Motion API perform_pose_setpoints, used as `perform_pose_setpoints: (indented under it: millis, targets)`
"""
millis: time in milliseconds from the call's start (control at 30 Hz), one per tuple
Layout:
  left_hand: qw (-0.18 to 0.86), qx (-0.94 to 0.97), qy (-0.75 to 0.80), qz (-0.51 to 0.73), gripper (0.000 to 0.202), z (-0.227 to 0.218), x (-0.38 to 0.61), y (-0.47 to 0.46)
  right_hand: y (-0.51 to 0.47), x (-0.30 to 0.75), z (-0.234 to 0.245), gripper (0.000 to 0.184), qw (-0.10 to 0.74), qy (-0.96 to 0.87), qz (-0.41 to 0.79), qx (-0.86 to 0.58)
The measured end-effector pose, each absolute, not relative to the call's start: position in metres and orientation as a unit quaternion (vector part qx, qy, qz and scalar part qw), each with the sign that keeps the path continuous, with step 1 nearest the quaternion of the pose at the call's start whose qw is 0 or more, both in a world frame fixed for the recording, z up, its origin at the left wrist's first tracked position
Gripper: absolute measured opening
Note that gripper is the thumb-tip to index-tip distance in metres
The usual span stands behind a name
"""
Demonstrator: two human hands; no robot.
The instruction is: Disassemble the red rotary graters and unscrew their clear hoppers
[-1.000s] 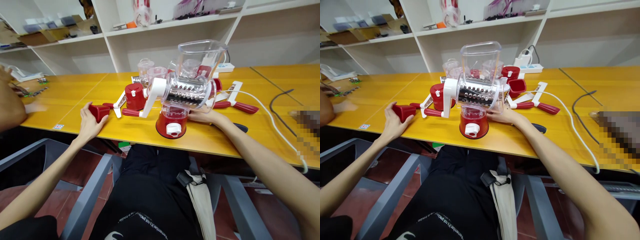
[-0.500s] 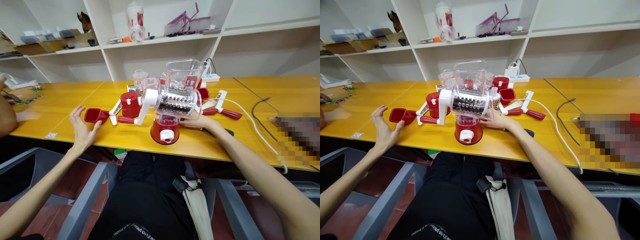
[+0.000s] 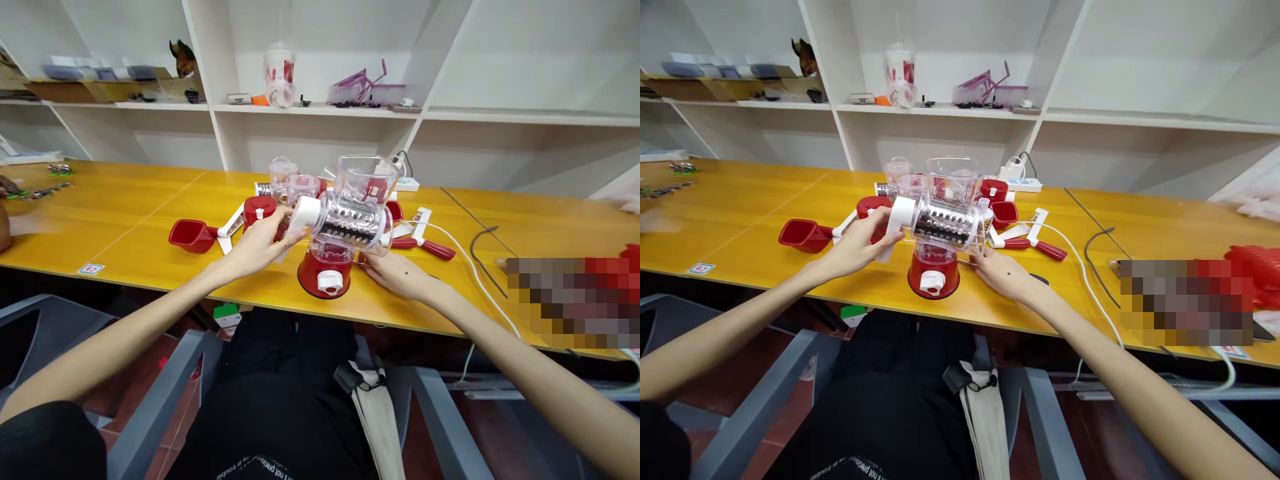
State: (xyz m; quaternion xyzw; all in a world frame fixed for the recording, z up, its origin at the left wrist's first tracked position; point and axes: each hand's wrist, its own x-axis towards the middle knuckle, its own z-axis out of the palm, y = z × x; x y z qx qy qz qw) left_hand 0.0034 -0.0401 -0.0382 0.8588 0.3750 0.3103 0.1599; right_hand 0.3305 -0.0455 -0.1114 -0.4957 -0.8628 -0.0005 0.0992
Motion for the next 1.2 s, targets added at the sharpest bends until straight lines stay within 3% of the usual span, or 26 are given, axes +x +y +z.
perform_pose_setpoints:
  millis: [300,667,933,1200]
  targets:
    - [0.132,0.83,0.435,0.322,0.045,-0.035,-0.016,-0.058,-0.078,0.345,-0.11,0.044,-0.002,-0.792,-0.042,-0.609]
    - [0.221,0.815,0.415,0.34,0.051,-0.046,-0.009,-0.068,-0.088,0.369,-0.117,0.042,0.006,-0.769,-0.108,-0.63]
    - [0.283,0.822,0.374,0.322,0.05,-0.05,-0.014,-0.062,-0.086,0.378,-0.122,0.042,0.081,-0.762,-0.182,-0.616]
    - [0.383,0.806,0.345,0.29,0.043,-0.039,-0.025,-0.05,-0.084,0.355,-0.12,0.044,0.266,-0.759,-0.204,-0.559]
